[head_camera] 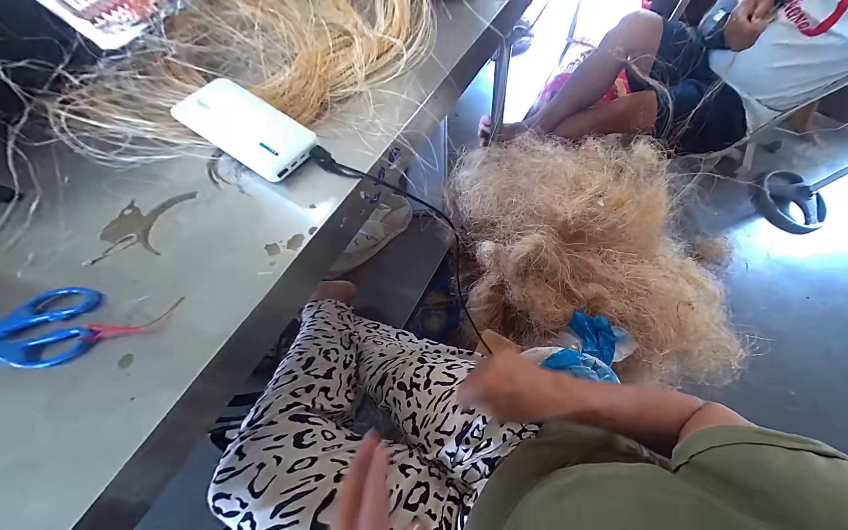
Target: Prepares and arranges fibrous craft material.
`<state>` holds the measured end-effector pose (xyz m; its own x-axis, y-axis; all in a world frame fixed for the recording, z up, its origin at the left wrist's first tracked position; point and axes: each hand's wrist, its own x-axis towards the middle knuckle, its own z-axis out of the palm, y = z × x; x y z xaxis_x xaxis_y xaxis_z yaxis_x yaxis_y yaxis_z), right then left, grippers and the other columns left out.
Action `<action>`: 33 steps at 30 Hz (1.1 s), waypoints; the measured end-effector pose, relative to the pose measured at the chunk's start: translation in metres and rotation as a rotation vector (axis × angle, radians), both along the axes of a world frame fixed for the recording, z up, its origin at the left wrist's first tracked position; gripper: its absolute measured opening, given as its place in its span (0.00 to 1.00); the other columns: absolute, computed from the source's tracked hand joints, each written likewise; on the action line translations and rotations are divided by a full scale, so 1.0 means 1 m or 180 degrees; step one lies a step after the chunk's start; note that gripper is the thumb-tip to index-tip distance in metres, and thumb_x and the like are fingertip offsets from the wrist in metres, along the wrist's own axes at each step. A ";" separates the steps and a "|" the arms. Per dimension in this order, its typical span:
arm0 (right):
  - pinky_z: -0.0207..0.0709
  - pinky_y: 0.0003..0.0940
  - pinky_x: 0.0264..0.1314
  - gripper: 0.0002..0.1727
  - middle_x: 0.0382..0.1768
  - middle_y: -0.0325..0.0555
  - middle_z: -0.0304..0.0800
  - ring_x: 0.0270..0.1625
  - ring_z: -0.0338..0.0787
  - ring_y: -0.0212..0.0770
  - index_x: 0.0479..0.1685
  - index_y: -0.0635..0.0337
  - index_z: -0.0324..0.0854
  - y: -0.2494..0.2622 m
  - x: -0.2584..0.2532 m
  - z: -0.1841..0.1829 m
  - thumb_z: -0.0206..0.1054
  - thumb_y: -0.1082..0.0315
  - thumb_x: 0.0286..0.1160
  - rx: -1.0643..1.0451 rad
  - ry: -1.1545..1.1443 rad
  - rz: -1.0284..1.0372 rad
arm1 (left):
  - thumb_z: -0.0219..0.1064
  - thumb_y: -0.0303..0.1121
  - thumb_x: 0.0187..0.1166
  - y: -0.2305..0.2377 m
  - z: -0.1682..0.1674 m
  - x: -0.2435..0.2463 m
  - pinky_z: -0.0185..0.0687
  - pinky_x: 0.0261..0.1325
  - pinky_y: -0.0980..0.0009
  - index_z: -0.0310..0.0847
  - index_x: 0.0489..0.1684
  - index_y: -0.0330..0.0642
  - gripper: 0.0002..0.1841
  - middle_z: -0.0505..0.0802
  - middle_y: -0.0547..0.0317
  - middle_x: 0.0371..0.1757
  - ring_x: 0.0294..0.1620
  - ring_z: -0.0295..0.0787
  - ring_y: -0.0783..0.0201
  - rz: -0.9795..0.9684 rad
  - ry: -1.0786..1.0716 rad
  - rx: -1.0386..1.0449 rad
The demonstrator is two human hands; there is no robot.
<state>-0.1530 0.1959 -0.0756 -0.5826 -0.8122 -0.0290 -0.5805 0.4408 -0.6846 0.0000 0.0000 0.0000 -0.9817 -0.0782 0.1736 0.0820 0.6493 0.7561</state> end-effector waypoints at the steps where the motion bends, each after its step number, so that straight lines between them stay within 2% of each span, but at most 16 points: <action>1: 0.85 0.59 0.43 0.08 0.32 0.57 0.93 0.40 0.95 0.57 0.36 0.67 0.90 -0.007 0.011 0.005 0.67 0.73 0.77 -0.0371 0.0041 0.0251 | 0.46 0.47 0.93 0.012 -0.023 -0.015 0.69 0.81 0.64 0.69 0.76 0.17 0.34 0.77 0.25 0.78 0.82 0.74 0.55 -0.0195 0.0063 0.0261; 3: 0.82 0.49 0.35 0.08 0.27 0.54 0.90 0.34 0.93 0.52 0.30 0.66 0.87 -0.011 0.019 0.005 0.67 0.74 0.75 -0.1057 0.0156 0.0404 | 0.42 0.55 0.93 0.035 -0.060 -0.037 0.78 0.74 0.73 0.64 0.80 0.17 0.39 0.86 0.41 0.72 0.73 0.82 0.72 -0.0348 0.0077 0.1041; 4: 0.82 0.46 0.35 0.07 0.28 0.54 0.92 0.34 0.93 0.51 0.30 0.67 0.88 -0.009 0.019 0.006 0.67 0.75 0.73 -0.1229 0.0193 0.0336 | 0.43 0.51 0.94 0.044 -0.070 -0.042 0.82 0.68 0.78 0.61 0.81 0.17 0.37 0.89 0.49 0.68 0.65 0.86 0.79 -0.0307 0.0014 0.1491; 5: 0.84 0.44 0.36 0.06 0.31 0.54 0.93 0.35 0.94 0.49 0.32 0.68 0.88 -0.006 0.018 0.007 0.67 0.76 0.73 -0.1320 0.0235 0.0217 | 0.43 0.44 0.95 0.051 -0.077 -0.044 0.86 0.54 0.83 0.60 0.80 0.17 0.32 0.92 0.58 0.59 0.49 0.88 0.84 -0.0117 -0.0088 0.1881; 6: 0.85 0.41 0.37 0.07 0.31 0.53 0.94 0.35 0.94 0.47 0.34 0.68 0.90 -0.004 0.016 0.006 0.67 0.76 0.74 -0.1377 0.0305 0.0061 | 0.41 0.39 0.95 0.055 -0.080 -0.045 0.83 0.37 0.86 0.62 0.79 0.20 0.28 0.92 0.67 0.47 0.33 0.85 0.86 0.0149 -0.0256 0.2232; 7: 0.85 0.39 0.36 0.08 0.30 0.52 0.94 0.34 0.94 0.45 0.36 0.68 0.91 -0.002 0.013 0.005 0.66 0.75 0.75 -0.1414 0.0368 -0.0087 | 0.39 0.35 0.93 0.058 -0.081 -0.046 0.74 0.24 0.88 0.65 0.77 0.24 0.24 0.90 0.72 0.37 0.21 0.77 0.87 0.0394 -0.0414 0.2529; 9: 0.84 0.38 0.37 0.09 0.31 0.52 0.94 0.34 0.94 0.44 0.36 0.67 0.91 0.001 0.008 0.003 0.66 0.74 0.77 -0.1388 0.0363 -0.0214 | 0.40 0.28 0.90 0.057 -0.078 -0.048 0.61 0.15 0.89 0.76 0.66 0.30 0.20 0.88 0.76 0.28 0.13 0.64 0.87 0.0611 -0.0560 0.2854; 13: 0.83 0.36 0.39 0.09 0.30 0.53 0.94 0.34 0.93 0.43 0.36 0.69 0.92 0.006 0.003 0.001 0.66 0.74 0.78 -0.1459 0.0016 -0.0243 | 0.54 0.22 0.84 0.053 -0.073 -0.051 0.64 0.15 0.88 0.87 0.46 0.35 0.12 0.84 0.77 0.20 0.13 0.69 0.85 0.0733 -0.0653 0.2515; 16: 0.83 0.37 0.40 0.09 0.31 0.54 0.94 0.34 0.93 0.43 0.37 0.70 0.92 0.011 0.000 0.001 0.66 0.75 0.77 -0.1430 -0.0108 -0.0320 | 0.58 0.20 0.81 0.054 -0.076 -0.054 0.65 0.16 0.88 0.89 0.40 0.36 0.10 0.85 0.75 0.19 0.14 0.71 0.85 0.0763 -0.0657 0.2375; 20: 0.81 0.34 0.38 0.10 0.30 0.53 0.94 0.32 0.91 0.40 0.38 0.70 0.92 0.019 -0.007 0.001 0.65 0.75 0.78 -0.1385 -0.0217 -0.0468 | 0.60 0.23 0.79 0.054 -0.083 -0.055 0.74 0.28 0.92 0.88 0.36 0.34 0.09 0.86 0.77 0.21 0.21 0.78 0.89 0.0490 -0.0286 0.1639; 25: 0.75 0.20 0.38 0.10 0.30 0.52 0.91 0.31 0.85 0.28 0.39 0.73 0.91 0.027 -0.018 0.000 0.64 0.76 0.78 -0.1580 -0.0640 -0.0645 | 0.61 0.23 0.80 0.051 -0.083 -0.056 0.73 0.26 0.91 0.89 0.36 0.35 0.09 0.89 0.75 0.23 0.21 0.78 0.88 0.0455 -0.0462 0.1682; 26: 0.76 0.23 0.38 0.10 0.30 0.53 0.91 0.32 0.86 0.30 0.39 0.73 0.90 0.027 -0.018 -0.001 0.64 0.76 0.78 -0.1557 -0.0621 -0.0602 | 0.61 0.22 0.80 0.051 -0.082 -0.057 0.74 0.24 0.90 0.89 0.39 0.33 0.08 0.91 0.73 0.26 0.20 0.79 0.88 0.0438 -0.0529 0.1773; 28: 0.79 0.31 0.40 0.10 0.30 0.54 0.92 0.33 0.89 0.38 0.37 0.72 0.91 0.027 -0.016 -0.004 0.65 0.75 0.78 -0.1441 -0.0457 -0.0453 | 0.60 0.21 0.78 0.050 -0.078 -0.058 0.77 0.26 0.88 0.84 0.54 0.28 0.12 0.96 0.68 0.35 0.24 0.83 0.85 0.0284 -0.0681 0.2018; 30: 0.81 0.38 0.41 0.09 0.30 0.54 0.93 0.34 0.92 0.43 0.36 0.70 0.92 0.025 -0.013 -0.004 0.66 0.74 0.77 -0.1322 -0.0263 -0.0306 | 0.59 0.22 0.79 0.049 -0.077 -0.060 0.73 0.23 0.87 0.80 0.63 0.27 0.16 0.96 0.67 0.37 0.22 0.81 0.84 0.0241 -0.0808 0.2247; 32: 0.82 0.42 0.39 0.08 0.29 0.53 0.93 0.34 0.93 0.46 0.35 0.68 0.92 0.022 -0.010 -0.005 0.67 0.74 0.75 -0.1279 -0.0059 -0.0254 | 0.56 0.22 0.82 0.053 -0.077 -0.061 0.65 0.19 0.88 0.84 0.55 0.32 0.12 0.93 0.72 0.29 0.17 0.75 0.85 0.0449 -0.0814 0.2316; 33: 0.82 0.42 0.39 0.08 0.29 0.53 0.93 0.34 0.93 0.46 0.35 0.68 0.92 0.021 -0.009 -0.005 0.67 0.74 0.75 -0.1279 -0.0021 -0.0264 | 0.57 0.22 0.82 0.054 -0.078 -0.061 0.66 0.19 0.89 0.87 0.48 0.34 0.10 0.90 0.74 0.26 0.17 0.74 0.85 0.0544 -0.0777 0.2230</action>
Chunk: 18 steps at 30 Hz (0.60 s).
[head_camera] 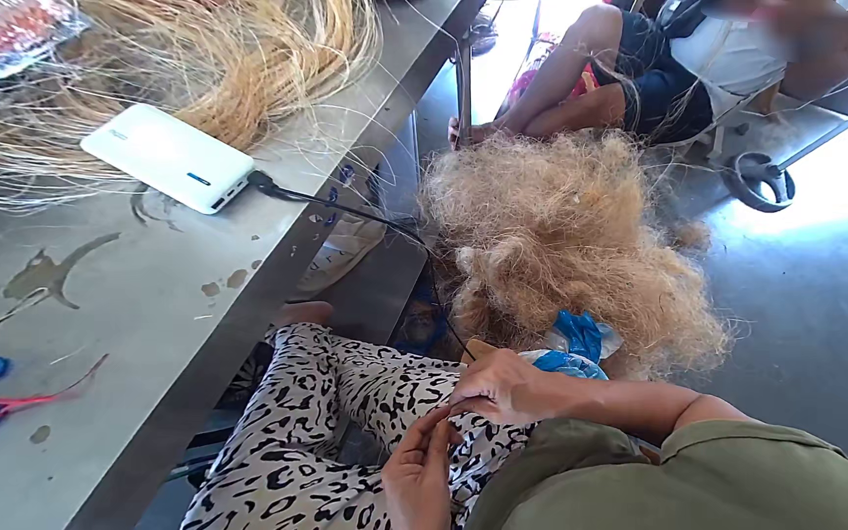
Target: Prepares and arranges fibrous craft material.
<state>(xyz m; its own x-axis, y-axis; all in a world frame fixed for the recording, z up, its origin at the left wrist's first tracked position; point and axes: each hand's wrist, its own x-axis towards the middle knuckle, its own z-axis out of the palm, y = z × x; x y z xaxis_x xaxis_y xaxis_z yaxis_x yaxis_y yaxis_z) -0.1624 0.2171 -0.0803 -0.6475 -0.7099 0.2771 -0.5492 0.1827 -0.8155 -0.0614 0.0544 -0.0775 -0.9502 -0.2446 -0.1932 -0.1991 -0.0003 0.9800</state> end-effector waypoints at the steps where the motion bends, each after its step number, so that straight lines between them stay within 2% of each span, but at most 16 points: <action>1: 0.82 0.41 0.39 0.08 0.30 0.53 0.94 0.34 0.93 0.46 0.35 0.68 0.93 0.000 0.000 0.000 0.67 0.75 0.75 -0.0015 -0.0016 -0.0024 | 0.59 0.21 0.81 0.001 -0.001 0.000 0.69 0.20 0.89 0.88 0.42 0.36 0.09 0.88 0.75 0.24 0.18 0.76 0.86 0.0054 0.0019 -0.0137; 4: 0.82 0.39 0.42 0.09 0.32 0.54 0.94 0.35 0.93 0.44 0.38 0.70 0.92 0.001 -0.002 -0.001 0.67 0.75 0.76 -0.0110 -0.0247 -0.0096 | 0.63 0.20 0.78 0.000 -0.003 0.001 0.74 0.24 0.89 0.89 0.36 0.37 0.08 0.89 0.74 0.22 0.20 0.80 0.85 0.0039 0.0070 -0.0267; 6: 0.82 0.37 0.42 0.09 0.32 0.54 0.94 0.35 0.92 0.42 0.38 0.70 0.92 0.002 -0.003 -0.003 0.66 0.75 0.77 -0.0138 -0.0368 -0.0111 | 0.64 0.19 0.76 -0.001 -0.003 0.001 0.77 0.26 0.89 0.89 0.38 0.36 0.07 0.91 0.72 0.24 0.22 0.83 0.84 -0.0049 0.0024 -0.0197; 9: 0.81 0.39 0.41 0.08 0.31 0.54 0.94 0.35 0.92 0.44 0.37 0.70 0.92 0.001 -0.001 -0.005 0.67 0.76 0.75 -0.0108 -0.0350 -0.0069 | 0.62 0.19 0.77 0.000 -0.002 -0.002 0.73 0.24 0.88 0.90 0.45 0.33 0.09 0.94 0.70 0.27 0.21 0.80 0.85 -0.0128 -0.0046 -0.0102; 11: 0.81 0.40 0.40 0.08 0.30 0.54 0.93 0.34 0.92 0.44 0.36 0.70 0.92 0.001 0.000 -0.005 0.68 0.76 0.74 -0.0112 -0.0300 -0.0047 | 0.63 0.20 0.77 0.002 -0.004 -0.003 0.74 0.25 0.89 0.92 0.40 0.34 0.09 0.94 0.71 0.26 0.21 0.81 0.86 -0.0070 -0.0002 -0.0156; 15: 0.82 0.38 0.41 0.09 0.31 0.55 0.93 0.34 0.92 0.43 0.37 0.71 0.92 0.006 -0.007 -0.009 0.66 0.76 0.76 -0.0215 -0.0323 -0.0155 | 0.66 0.21 0.75 0.001 -0.012 -0.003 0.81 0.34 0.89 0.91 0.35 0.34 0.06 0.93 0.72 0.26 0.27 0.86 0.86 -0.0185 0.0168 -0.0464; 17: 0.83 0.42 0.44 0.11 0.33 0.56 0.94 0.36 0.93 0.45 0.39 0.71 0.91 0.019 -0.022 -0.008 0.65 0.72 0.79 0.0131 -0.0384 -0.0424 | 0.65 0.22 0.76 -0.003 -0.022 -0.003 0.81 0.35 0.89 0.91 0.35 0.34 0.07 0.93 0.72 0.26 0.27 0.86 0.87 -0.0234 0.0223 -0.0547; 18: 0.84 0.48 0.49 0.12 0.36 0.57 0.94 0.41 0.94 0.49 0.42 0.70 0.91 0.030 -0.033 -0.006 0.64 0.70 0.82 0.0571 -0.0485 -0.0584 | 0.65 0.22 0.77 -0.006 -0.029 -0.003 0.80 0.35 0.90 0.91 0.35 0.34 0.07 0.94 0.71 0.27 0.28 0.86 0.87 -0.0259 0.0212 -0.0509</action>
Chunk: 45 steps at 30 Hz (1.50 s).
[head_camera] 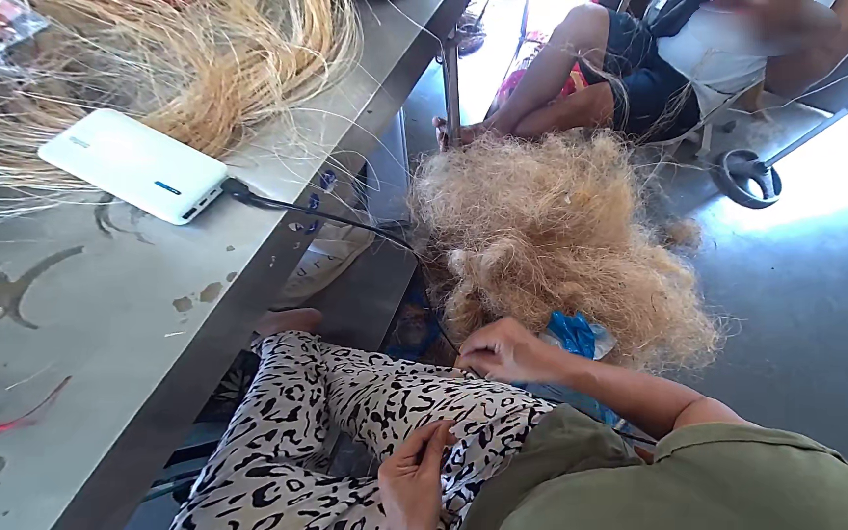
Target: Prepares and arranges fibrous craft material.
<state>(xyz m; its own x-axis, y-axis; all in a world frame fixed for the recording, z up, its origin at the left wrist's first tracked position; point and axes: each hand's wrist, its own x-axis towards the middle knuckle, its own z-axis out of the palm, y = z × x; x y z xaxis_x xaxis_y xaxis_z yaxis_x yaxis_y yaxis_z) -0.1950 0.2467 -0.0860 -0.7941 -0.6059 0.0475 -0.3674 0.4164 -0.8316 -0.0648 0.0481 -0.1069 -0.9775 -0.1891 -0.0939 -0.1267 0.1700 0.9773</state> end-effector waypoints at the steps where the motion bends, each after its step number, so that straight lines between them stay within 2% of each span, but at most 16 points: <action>1: 0.83 0.54 0.54 0.13 0.40 0.58 0.95 0.46 0.94 0.53 0.45 0.69 0.92 0.014 -0.014 0.003 0.64 0.68 0.83 0.0543 -0.0189 -0.0123 | 0.64 0.22 0.77 -0.003 -0.008 0.000 0.79 0.34 0.90 0.91 0.35 0.34 0.08 0.95 0.71 0.29 0.28 0.86 0.87 -0.0009 -0.0031 0.0082; 3: 0.80 0.65 0.56 0.11 0.44 0.60 0.93 0.52 0.92 0.60 0.46 0.64 0.92 0.049 -0.047 0.003 0.67 0.67 0.82 0.1540 -0.0574 -0.0499 | 0.63 0.20 0.78 -0.008 -0.023 0.000 0.76 0.31 0.90 0.91 0.34 0.35 0.09 0.96 0.70 0.31 0.26 0.84 0.87 0.0008 -0.0100 0.0309; 6: 0.77 0.74 0.56 0.12 0.51 0.66 0.92 0.59 0.89 0.70 0.46 0.64 0.92 0.109 -0.095 -0.021 0.68 0.65 0.78 0.2670 -0.0996 -0.1645 | 0.59 0.18 0.78 -0.012 -0.036 0.001 0.72 0.24 0.89 0.92 0.34 0.38 0.13 0.95 0.71 0.28 0.20 0.80 0.87 0.0077 -0.0154 0.0689; 10: 0.78 0.72 0.58 0.13 0.55 0.69 0.90 0.62 0.88 0.71 0.47 0.68 0.89 0.155 -0.132 -0.065 0.66 0.66 0.80 0.2965 -0.0910 -0.2567 | 0.59 0.20 0.79 -0.013 -0.040 0.000 0.72 0.25 0.90 0.93 0.34 0.41 0.14 0.92 0.75 0.24 0.20 0.78 0.87 0.0085 -0.0077 0.0832; 15: 0.77 0.73 0.60 0.13 0.59 0.71 0.88 0.63 0.87 0.73 0.54 0.72 0.86 0.172 -0.150 -0.117 0.66 0.73 0.77 0.3053 -0.0809 -0.2418 | 0.59 0.19 0.78 -0.013 -0.044 0.000 0.72 0.23 0.89 0.93 0.35 0.41 0.14 0.92 0.75 0.24 0.19 0.79 0.86 0.0202 -0.0150 0.0876; 18: 0.77 0.71 0.59 0.12 0.62 0.72 0.86 0.63 0.87 0.73 0.52 0.74 0.86 0.172 -0.149 -0.125 0.61 0.74 0.81 0.3101 -0.0736 -0.2455 | 0.59 0.19 0.78 -0.014 -0.044 0.000 0.71 0.23 0.90 0.93 0.35 0.41 0.14 0.92 0.75 0.24 0.19 0.78 0.86 0.0249 -0.0159 0.0870; 21: 0.79 0.69 0.60 0.12 0.65 0.69 0.85 0.62 0.88 0.71 0.50 0.72 0.88 0.161 -0.138 -0.117 0.64 0.73 0.79 0.2907 -0.0473 -0.2450 | 0.59 0.19 0.78 -0.015 -0.046 0.000 0.71 0.22 0.90 0.93 0.35 0.41 0.14 0.93 0.75 0.24 0.18 0.78 0.86 0.0262 -0.0170 0.0897; 23: 0.77 0.70 0.62 0.12 0.60 0.69 0.87 0.61 0.87 0.71 0.47 0.71 0.89 0.142 -0.120 -0.099 0.66 0.69 0.78 0.2848 -0.0577 -0.2027 | 0.60 0.20 0.79 -0.016 -0.049 -0.002 0.70 0.22 0.90 0.93 0.35 0.42 0.14 0.92 0.76 0.24 0.18 0.77 0.87 0.0196 -0.0162 0.0877; 26: 0.78 0.72 0.55 0.08 0.45 0.63 0.92 0.54 0.90 0.67 0.39 0.63 0.92 0.113 -0.089 -0.084 0.72 0.67 0.73 0.2619 -0.0812 -0.1034 | 0.59 0.20 0.79 -0.015 -0.048 0.000 0.72 0.24 0.89 0.92 0.35 0.41 0.13 0.93 0.77 0.26 0.20 0.79 0.87 0.0090 -0.0142 0.0758; 29: 0.75 0.73 0.61 0.10 0.49 0.64 0.92 0.59 0.88 0.67 0.45 0.65 0.92 0.084 -0.066 -0.082 0.71 0.68 0.75 0.2458 -0.1144 0.0167 | 0.60 0.20 0.78 -0.017 -0.048 0.003 0.74 0.26 0.89 0.92 0.34 0.40 0.12 0.93 0.76 0.26 0.22 0.81 0.87 0.0051 -0.0099 0.0683; 32: 0.71 0.73 0.66 0.12 0.55 0.69 0.88 0.65 0.84 0.70 0.51 0.71 0.89 0.056 -0.052 -0.075 0.69 0.71 0.78 0.2539 -0.1216 0.0579 | 0.60 0.20 0.78 -0.020 -0.048 0.005 0.72 0.24 0.89 0.92 0.34 0.40 0.12 0.92 0.76 0.26 0.20 0.79 0.87 0.0097 -0.0120 0.0726; 36: 0.73 0.69 0.64 0.13 0.53 0.64 0.90 0.63 0.86 0.66 0.53 0.67 0.89 0.038 -0.045 -0.067 0.64 0.68 0.82 0.2362 -0.1017 0.0588 | 0.59 0.21 0.79 -0.023 -0.050 0.005 0.68 0.20 0.89 0.93 0.34 0.41 0.13 0.92 0.76 0.24 0.17 0.76 0.87 0.0230 -0.0123 0.0874; 39: 0.74 0.65 0.62 0.16 0.49 0.64 0.90 0.56 0.88 0.61 0.52 0.69 0.89 0.045 -0.053 -0.074 0.64 0.63 0.85 0.2188 -0.1414 0.0436 | 0.59 0.21 0.78 -0.024 -0.054 0.005 0.67 0.19 0.89 0.93 0.35 0.41 0.13 0.92 0.75 0.24 0.16 0.75 0.86 0.0206 -0.0119 0.0919; 40: 0.75 0.63 0.61 0.18 0.49 0.64 0.90 0.54 0.88 0.60 0.54 0.69 0.89 0.053 -0.057 -0.077 0.63 0.60 0.88 0.2187 -0.1546 0.0255 | 0.59 0.21 0.79 -0.025 -0.055 0.005 0.68 0.20 0.89 0.93 0.35 0.41 0.13 0.92 0.75 0.25 0.17 0.75 0.86 0.0180 -0.0119 0.0918; 42: 0.74 0.69 0.66 0.21 0.55 0.67 0.89 0.61 0.88 0.66 0.57 0.67 0.88 0.068 -0.066 -0.077 0.60 0.57 0.90 0.2412 -0.1670 -0.0369 | 0.60 0.22 0.79 -0.026 -0.055 0.004 0.68 0.20 0.89 0.93 0.35 0.41 0.13 0.92 0.75 0.25 0.17 0.76 0.87 0.0129 -0.0124 0.0905; 45: 0.76 0.71 0.62 0.21 0.52 0.66 0.91 0.60 0.88 0.67 0.52 0.66 0.89 0.106 -0.081 -0.102 0.60 0.56 0.89 0.2343 -0.1442 -0.1222 | 0.60 0.22 0.78 -0.027 -0.056 0.004 0.68 0.21 0.89 0.93 0.34 0.41 0.12 0.92 0.75 0.25 0.18 0.76 0.86 0.0105 -0.0166 0.0920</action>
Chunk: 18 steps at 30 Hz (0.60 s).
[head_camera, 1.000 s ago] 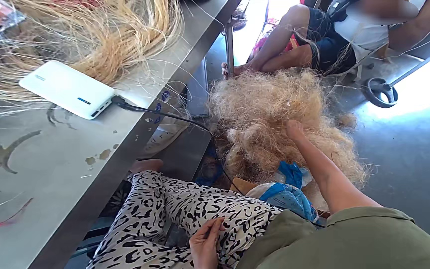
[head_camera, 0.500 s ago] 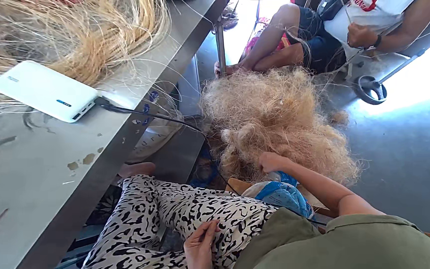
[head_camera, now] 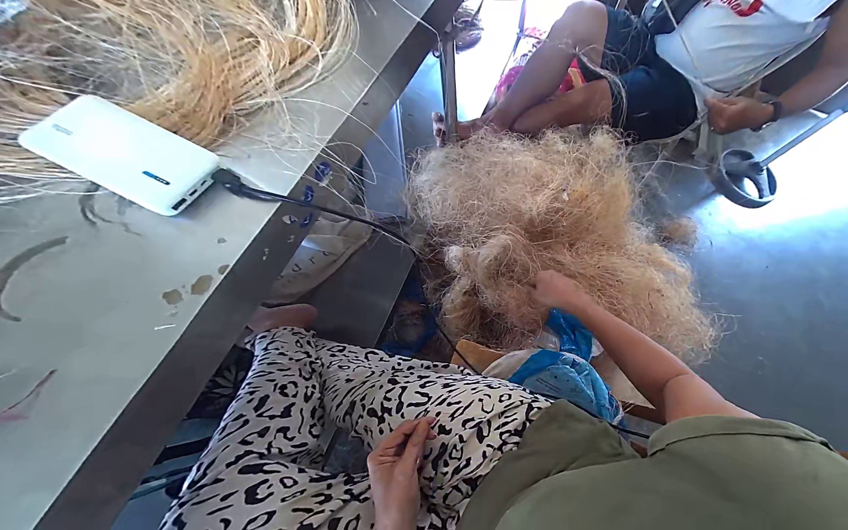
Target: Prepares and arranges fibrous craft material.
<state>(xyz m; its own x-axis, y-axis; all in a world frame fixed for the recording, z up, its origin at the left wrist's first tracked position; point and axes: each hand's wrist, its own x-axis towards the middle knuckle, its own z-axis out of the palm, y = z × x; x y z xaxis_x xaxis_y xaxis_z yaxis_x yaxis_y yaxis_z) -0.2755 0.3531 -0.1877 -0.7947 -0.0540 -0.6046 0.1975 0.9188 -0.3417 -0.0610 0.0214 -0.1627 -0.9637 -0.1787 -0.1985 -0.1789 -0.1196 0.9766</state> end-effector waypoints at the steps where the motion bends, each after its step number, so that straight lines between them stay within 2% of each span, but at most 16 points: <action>1: 0.76 0.70 0.65 0.21 0.54 0.68 0.90 0.61 0.88 0.68 0.56 0.65 0.89 0.018 -0.005 -0.012 0.62 0.55 0.88 -0.0094 0.0151 -0.0219 | 0.60 0.21 0.78 0.000 0.000 0.000 0.68 0.20 0.89 0.93 0.34 0.41 0.12 0.92 0.75 0.25 0.17 0.75 0.86 0.0009 -0.0017 0.0006; 2: 0.74 0.71 0.69 0.21 0.60 0.71 0.88 0.65 0.86 0.70 0.65 0.64 0.86 0.036 -0.008 -0.021 0.65 0.56 0.85 -0.0067 0.0290 -0.0471 | 0.60 0.22 0.78 0.000 0.001 0.000 0.67 0.20 0.89 0.93 0.34 0.41 0.12 0.92 0.74 0.25 0.17 0.75 0.86 0.0016 -0.0032 0.0002; 3: 0.73 0.75 0.69 0.26 0.68 0.76 0.80 0.70 0.81 0.76 0.76 0.61 0.79 0.052 -0.011 -0.023 0.68 0.59 0.81 0.0142 0.0452 -0.0701 | 0.60 0.22 0.79 0.000 0.001 0.000 0.67 0.20 0.89 0.93 0.34 0.41 0.12 0.92 0.74 0.25 0.17 0.75 0.86 0.0017 -0.0045 0.0008; 4: 0.67 0.81 0.71 0.35 0.78 0.84 0.66 0.76 0.70 0.85 0.86 0.60 0.68 0.068 -0.014 -0.018 0.71 0.63 0.78 0.0357 0.0614 -0.0937 | 0.60 0.22 0.79 0.000 0.001 0.000 0.67 0.20 0.90 0.93 0.34 0.42 0.13 0.92 0.74 0.25 0.17 0.75 0.86 0.0022 -0.0052 0.0008; 5: 0.60 0.86 0.73 0.39 0.83 0.86 0.56 0.81 0.62 0.89 0.90 0.60 0.62 0.084 -0.018 -0.012 0.71 0.66 0.77 0.0526 0.0842 -0.1176 | 0.60 0.22 0.79 -0.001 0.001 0.000 0.67 0.20 0.90 0.93 0.34 0.42 0.13 0.92 0.75 0.25 0.17 0.75 0.87 0.0028 -0.0055 0.0006; 6: 0.57 0.87 0.74 0.43 0.86 0.85 0.51 0.84 0.56 0.89 0.93 0.57 0.57 0.101 -0.023 -0.006 0.71 0.65 0.76 0.0685 0.1043 -0.1365 | 0.60 0.22 0.79 -0.001 0.000 0.000 0.66 0.20 0.90 0.93 0.34 0.41 0.13 0.92 0.74 0.25 0.17 0.75 0.87 0.0034 -0.0057 0.0010; 8: 0.50 0.87 0.78 0.48 0.89 0.82 0.45 0.88 0.49 0.86 0.97 0.53 0.47 0.132 -0.032 0.006 0.71 0.58 0.77 0.0893 0.1361 -0.1663 | 0.60 0.21 0.79 -0.001 0.000 -0.001 0.66 0.19 0.89 0.93 0.34 0.40 0.12 0.92 0.74 0.25 0.17 0.75 0.86 0.0030 -0.0086 -0.0009; 10: 0.43 0.86 0.82 0.51 0.91 0.79 0.41 0.91 0.43 0.81 0.98 0.51 0.44 0.154 -0.039 0.019 0.72 0.58 0.76 0.0881 0.1698 -0.1878 | 0.59 0.21 0.79 0.000 0.000 -0.003 0.67 0.20 0.89 0.92 0.35 0.40 0.13 0.92 0.74 0.25 0.17 0.76 0.87 0.0022 -0.0116 -0.0065; 12: 0.46 0.82 0.83 0.52 0.91 0.77 0.42 0.92 0.45 0.79 0.98 0.51 0.43 0.168 -0.044 0.025 0.73 0.59 0.75 0.0845 0.1829 -0.1950 | 0.60 0.21 0.78 0.001 0.000 -0.004 0.67 0.19 0.89 0.92 0.34 0.40 0.13 0.92 0.75 0.24 0.17 0.75 0.87 0.0053 -0.0132 -0.0074; 14: 0.54 0.80 0.81 0.48 0.87 0.81 0.52 0.88 0.54 0.81 0.96 0.57 0.48 0.176 -0.042 0.022 0.71 0.59 0.78 0.0744 0.1471 -0.1773 | 0.60 0.21 0.78 0.001 0.000 -0.004 0.67 0.19 0.90 0.92 0.34 0.40 0.12 0.92 0.74 0.25 0.17 0.75 0.87 0.0049 -0.0154 -0.0049; 15: 0.60 0.78 0.79 0.42 0.81 0.82 0.63 0.84 0.64 0.81 0.91 0.63 0.58 0.179 -0.038 0.020 0.71 0.59 0.79 0.0676 0.1150 -0.1503 | 0.60 0.21 0.78 0.001 0.001 -0.004 0.66 0.19 0.90 0.92 0.34 0.41 0.12 0.92 0.74 0.25 0.17 0.75 0.87 0.0047 -0.0159 -0.0033; 16: 0.62 0.76 0.79 0.35 0.77 0.78 0.73 0.81 0.71 0.77 0.84 0.66 0.69 0.180 -0.037 0.020 0.70 0.59 0.81 0.0603 0.0737 -0.1189 | 0.60 0.21 0.78 0.002 0.001 -0.004 0.66 0.19 0.90 0.92 0.34 0.41 0.12 0.92 0.74 0.24 0.16 0.75 0.87 0.0056 -0.0162 -0.0025; 18: 0.63 0.74 0.79 0.25 0.72 0.68 0.83 0.78 0.77 0.71 0.74 0.60 0.82 0.179 -0.040 0.010 0.71 0.58 0.81 0.0442 0.0239 -0.0793 | 0.59 0.21 0.78 0.001 0.000 -0.003 0.65 0.19 0.90 0.92 0.35 0.41 0.13 0.92 0.75 0.25 0.16 0.74 0.87 0.0054 -0.0141 -0.0014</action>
<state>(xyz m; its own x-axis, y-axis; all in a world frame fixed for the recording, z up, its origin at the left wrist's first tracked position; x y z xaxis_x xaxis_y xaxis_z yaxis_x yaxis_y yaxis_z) -0.3153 0.5319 -0.1775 -0.8158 0.2275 -0.5317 0.4018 0.8842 -0.2382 -0.0643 0.0227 -0.1622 -0.9507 -0.1960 -0.2402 -0.2201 -0.1187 0.9682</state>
